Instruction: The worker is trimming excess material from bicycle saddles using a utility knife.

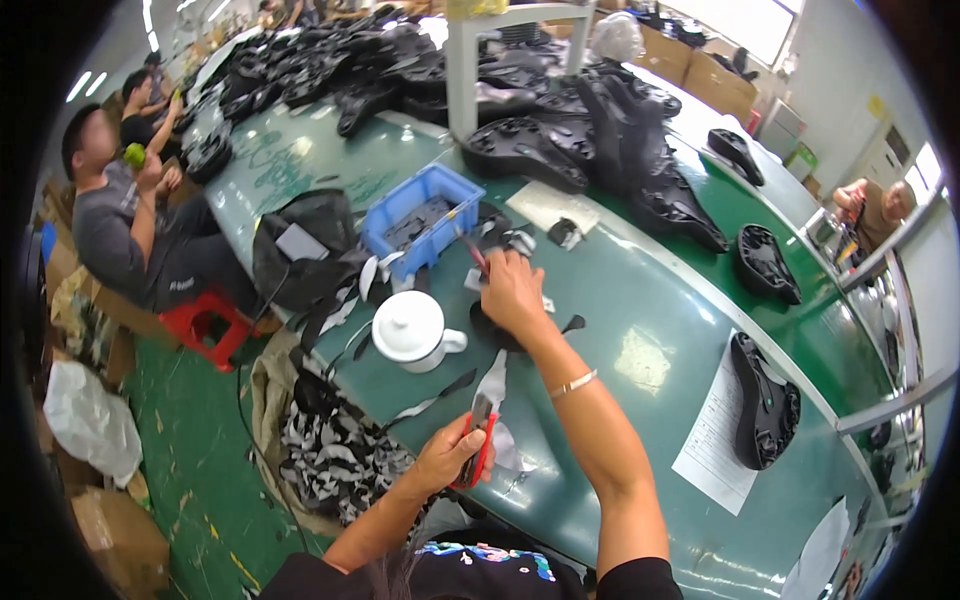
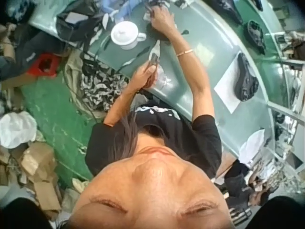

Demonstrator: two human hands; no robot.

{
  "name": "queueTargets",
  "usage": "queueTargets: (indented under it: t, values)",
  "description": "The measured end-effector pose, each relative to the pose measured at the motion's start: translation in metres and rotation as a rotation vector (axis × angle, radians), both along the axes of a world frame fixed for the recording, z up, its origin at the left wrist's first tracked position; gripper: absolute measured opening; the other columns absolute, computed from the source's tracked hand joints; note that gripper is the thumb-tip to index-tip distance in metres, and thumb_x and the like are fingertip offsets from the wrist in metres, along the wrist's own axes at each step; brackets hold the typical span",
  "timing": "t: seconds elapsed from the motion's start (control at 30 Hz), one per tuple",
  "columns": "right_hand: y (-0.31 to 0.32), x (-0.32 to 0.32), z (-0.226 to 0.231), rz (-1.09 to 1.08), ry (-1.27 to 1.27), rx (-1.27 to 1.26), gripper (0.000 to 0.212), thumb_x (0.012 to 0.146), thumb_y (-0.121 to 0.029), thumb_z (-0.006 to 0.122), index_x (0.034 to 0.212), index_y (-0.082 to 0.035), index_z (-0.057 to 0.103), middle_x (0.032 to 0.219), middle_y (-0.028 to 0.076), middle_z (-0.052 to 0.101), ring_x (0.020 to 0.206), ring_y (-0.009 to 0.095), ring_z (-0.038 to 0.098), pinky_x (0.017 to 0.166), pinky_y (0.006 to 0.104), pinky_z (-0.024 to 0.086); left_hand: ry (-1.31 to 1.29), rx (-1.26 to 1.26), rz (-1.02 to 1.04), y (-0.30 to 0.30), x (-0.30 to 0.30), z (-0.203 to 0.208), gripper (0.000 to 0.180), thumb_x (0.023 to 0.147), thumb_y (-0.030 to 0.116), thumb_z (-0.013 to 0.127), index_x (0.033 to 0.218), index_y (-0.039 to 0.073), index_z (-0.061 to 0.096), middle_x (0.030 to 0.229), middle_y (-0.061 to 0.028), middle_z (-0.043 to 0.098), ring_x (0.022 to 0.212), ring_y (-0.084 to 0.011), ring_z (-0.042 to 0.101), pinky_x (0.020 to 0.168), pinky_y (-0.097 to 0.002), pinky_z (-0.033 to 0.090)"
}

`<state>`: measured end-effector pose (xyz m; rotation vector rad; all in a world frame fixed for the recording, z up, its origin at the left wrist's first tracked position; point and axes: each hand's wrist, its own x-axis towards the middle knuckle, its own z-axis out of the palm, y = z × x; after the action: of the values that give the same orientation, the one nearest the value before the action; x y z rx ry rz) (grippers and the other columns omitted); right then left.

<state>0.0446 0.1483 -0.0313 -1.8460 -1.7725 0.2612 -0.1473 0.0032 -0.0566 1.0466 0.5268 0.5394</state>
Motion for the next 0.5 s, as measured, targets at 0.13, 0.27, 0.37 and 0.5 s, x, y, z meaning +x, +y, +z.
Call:
queueTargets:
  t: [0.13,0.27,0.37,0.5]
  values:
    - [-0.066,0.032,-0.013,0.129,-0.152,0.065,0.054,0.072,-0.012,0.065,0.124,-0.01,0.05,0.125,0.017,0.048,0.113,0.034,0.048,0.094,0.0472,0.034,-0.123,0.005,0.098,0.002,0.01,0.004,0.039,0.097,0.041,0.046,0.107,0.004,0.045,0.08,-0.0091,0.058,0.068,-0.0171,0.06,0.062,-0.028,0.048]
    - [-0.129,0.062,0.035,0.448,0.39,0.013,0.065,0.08,-0.025,0.069,0.136,-0.008,0.041,0.133,0.016,0.043,0.123,0.028,0.043,0.101,0.0408,0.035,-0.254,0.183,0.373,0.025,0.065,0.036,0.04,0.1,0.038,0.039,0.124,0.006,0.041,0.116,-0.0072,0.05,0.084,-0.0068,0.046,0.07,-0.0217,0.041]
    - [-0.16,0.073,0.039,0.286,0.782,0.011,0.043,0.089,-0.028,0.062,0.123,-0.004,0.049,0.106,0.012,0.056,0.099,0.019,0.054,0.087,0.0336,0.042,-0.218,0.106,0.243,0.035,0.148,0.045,0.046,0.102,0.036,0.033,0.136,0.005,0.032,0.128,-0.013,0.04,0.102,-0.0133,0.046,0.086,-0.0279,0.04]
    - [-0.156,0.164,0.042,-0.294,1.003,0.109,0.036,0.084,-0.029,0.068,0.108,-0.006,0.055,0.083,0.0,0.056,0.075,0.01,0.052,0.068,0.0243,0.041,0.037,0.479,0.026,0.07,0.231,0.037,0.06,0.097,0.052,0.037,0.145,0.017,0.028,0.135,-0.011,0.031,0.125,-0.0197,0.034,0.105,-0.0366,0.029]
